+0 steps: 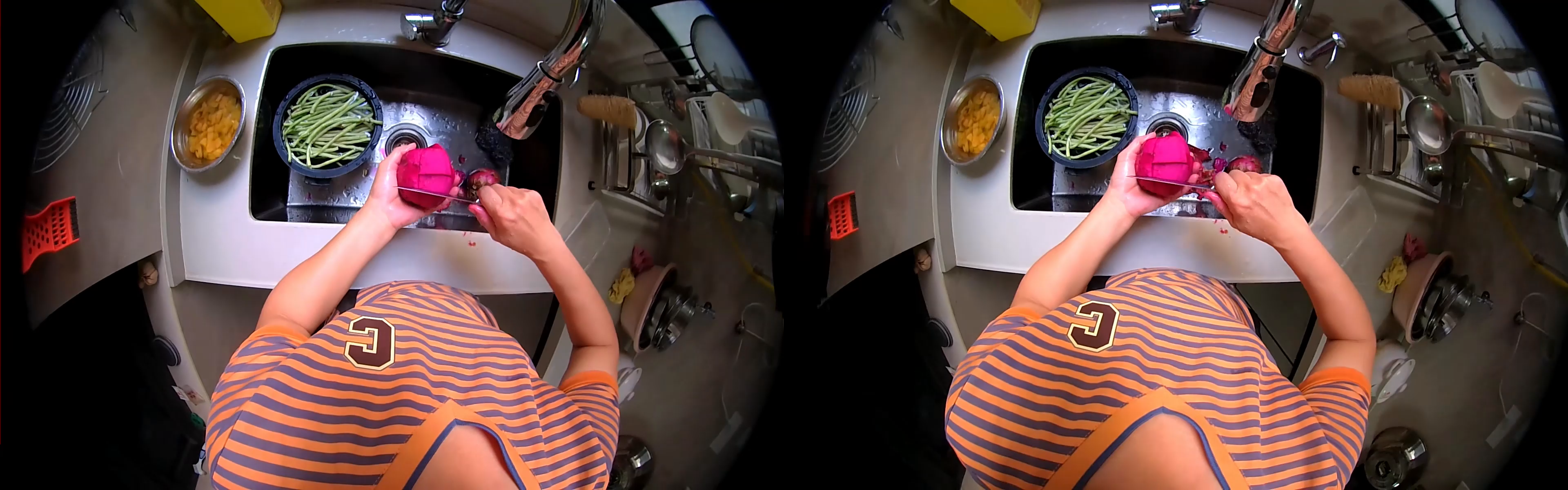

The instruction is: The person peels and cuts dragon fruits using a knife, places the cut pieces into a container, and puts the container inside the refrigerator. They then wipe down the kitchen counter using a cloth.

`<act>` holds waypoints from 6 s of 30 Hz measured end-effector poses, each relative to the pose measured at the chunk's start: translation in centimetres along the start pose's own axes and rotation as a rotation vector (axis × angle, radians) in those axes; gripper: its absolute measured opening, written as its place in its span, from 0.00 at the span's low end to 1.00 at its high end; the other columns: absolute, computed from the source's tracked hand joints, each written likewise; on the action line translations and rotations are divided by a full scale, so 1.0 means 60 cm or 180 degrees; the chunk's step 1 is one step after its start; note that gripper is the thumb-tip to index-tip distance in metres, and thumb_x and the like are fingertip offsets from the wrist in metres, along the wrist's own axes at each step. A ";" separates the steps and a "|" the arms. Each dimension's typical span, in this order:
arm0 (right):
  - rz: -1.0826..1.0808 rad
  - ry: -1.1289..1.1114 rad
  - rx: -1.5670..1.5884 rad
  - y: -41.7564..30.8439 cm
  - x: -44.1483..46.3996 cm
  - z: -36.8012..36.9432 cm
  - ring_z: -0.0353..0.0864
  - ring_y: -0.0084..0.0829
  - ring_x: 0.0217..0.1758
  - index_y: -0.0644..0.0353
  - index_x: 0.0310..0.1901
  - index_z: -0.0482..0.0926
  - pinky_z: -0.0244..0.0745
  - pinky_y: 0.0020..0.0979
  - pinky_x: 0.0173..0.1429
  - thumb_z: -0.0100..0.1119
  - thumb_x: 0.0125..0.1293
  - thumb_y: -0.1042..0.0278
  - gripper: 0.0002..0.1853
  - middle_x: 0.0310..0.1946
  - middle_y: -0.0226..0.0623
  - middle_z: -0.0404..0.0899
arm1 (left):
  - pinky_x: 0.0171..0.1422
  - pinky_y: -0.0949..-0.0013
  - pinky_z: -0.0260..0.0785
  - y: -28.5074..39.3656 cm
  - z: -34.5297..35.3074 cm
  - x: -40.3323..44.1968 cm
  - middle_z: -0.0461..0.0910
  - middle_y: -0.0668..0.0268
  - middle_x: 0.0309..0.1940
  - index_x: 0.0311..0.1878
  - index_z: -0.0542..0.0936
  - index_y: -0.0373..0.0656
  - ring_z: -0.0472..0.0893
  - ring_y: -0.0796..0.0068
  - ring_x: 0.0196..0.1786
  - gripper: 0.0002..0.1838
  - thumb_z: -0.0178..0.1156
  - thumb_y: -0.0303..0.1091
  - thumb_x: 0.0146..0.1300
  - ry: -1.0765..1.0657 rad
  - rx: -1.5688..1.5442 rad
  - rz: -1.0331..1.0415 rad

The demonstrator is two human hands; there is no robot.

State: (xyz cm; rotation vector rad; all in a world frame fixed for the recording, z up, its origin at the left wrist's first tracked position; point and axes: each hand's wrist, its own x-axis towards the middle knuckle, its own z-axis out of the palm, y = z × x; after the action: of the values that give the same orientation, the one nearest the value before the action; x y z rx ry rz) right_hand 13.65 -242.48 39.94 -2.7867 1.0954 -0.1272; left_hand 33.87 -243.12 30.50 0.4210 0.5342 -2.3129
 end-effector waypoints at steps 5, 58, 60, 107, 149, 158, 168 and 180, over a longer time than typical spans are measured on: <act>-0.0009 -0.0160 0.0070 0.006 0.006 0.016 0.75 0.38 0.22 0.59 0.27 0.68 0.68 0.33 0.23 0.58 0.59 0.62 0.12 0.20 0.38 0.72 | 0.57 0.43 0.66 -0.010 0.012 -0.006 0.74 0.46 0.47 0.49 0.73 0.39 0.73 0.44 0.51 0.24 0.50 0.52 0.60 0.0068 -0.0124 0.0109; 0.3634 0.2299 0.3457 0.115 -0.407 -0.028 0.70 0.17 0.21 0.66 0.34 0.76 0.67 0.22 0.25 0.50 0.67 0.61 0.14 0.21 0.29 0.75 | 0.41 0.68 0.76 -0.291 0.148 0.294 0.79 0.59 0.44 0.52 0.73 0.36 0.80 0.69 0.39 0.17 0.55 0.31 0.61 0.0258 0.4384 0.0553; 0.3143 0.2521 0.3439 0.114 -0.354 -0.010 0.70 0.17 0.20 0.65 0.35 0.76 0.67 0.21 0.24 0.49 0.67 0.61 0.14 0.23 0.28 0.75 | 0.40 0.68 0.77 -0.209 0.134 0.286 0.79 0.59 0.42 0.52 0.73 0.38 0.80 0.70 0.38 0.15 0.54 0.31 0.61 0.0660 0.4541 0.0883; 0.1875 0.1305 0.0414 -0.089 -0.094 0.146 0.77 0.38 0.27 0.59 0.32 0.68 0.72 0.37 0.28 0.55 0.60 0.65 0.09 0.24 0.38 0.73 | 0.48 0.71 0.72 -0.056 -0.017 0.024 0.78 0.66 0.39 0.49 0.71 0.40 0.78 0.75 0.42 0.31 0.68 0.20 0.37 0.0749 0.4527 0.1759; 0.2371 -0.0153 0.0912 0.015 -0.031 0.171 0.82 0.49 0.34 0.67 0.35 0.67 0.77 0.44 0.38 0.41 0.60 0.75 0.06 0.28 0.55 0.79 | 0.50 0.67 0.73 0.005 -0.058 0.106 0.78 0.62 0.40 0.49 0.70 0.38 0.78 0.70 0.42 0.32 0.72 0.29 0.37 0.0640 0.3763 0.1398; 0.2345 -0.0738 0.1237 0.061 -0.038 0.210 0.79 0.53 0.41 0.69 0.38 0.73 0.73 0.47 0.46 0.43 0.60 0.71 0.11 0.35 0.58 0.78 | 0.53 0.67 0.70 -0.003 -0.060 0.103 0.77 0.65 0.42 0.48 0.68 0.41 0.77 0.72 0.45 0.32 0.72 0.26 0.37 0.0400 0.4276 0.1480; 0.3502 0.1115 0.4237 0.076 -0.041 0.179 0.72 0.17 0.19 0.63 0.30 0.78 0.61 0.21 0.19 0.61 0.59 0.58 0.14 0.21 0.32 0.77 | 0.57 0.66 0.68 0.006 -0.016 0.082 0.74 0.64 0.47 0.54 0.64 0.42 0.75 0.70 0.50 0.38 0.72 0.20 0.36 0.0068 0.3902 0.1511; 0.3375 0.0698 0.5606 0.071 -0.015 0.171 0.76 0.22 0.16 0.66 0.27 0.75 0.65 0.19 0.15 0.61 0.54 0.68 0.09 0.18 0.37 0.77 | 0.57 0.67 0.68 -0.014 -0.024 0.082 0.75 0.66 0.46 0.53 0.66 0.43 0.75 0.71 0.50 0.38 0.70 0.19 0.35 0.0169 0.4320 0.1432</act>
State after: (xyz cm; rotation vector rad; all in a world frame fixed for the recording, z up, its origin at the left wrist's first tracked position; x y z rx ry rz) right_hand 11.48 -243.90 29.07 -0.5724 1.2709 -0.7596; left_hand 30.05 -244.67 27.30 1.0628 -1.1051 -1.8860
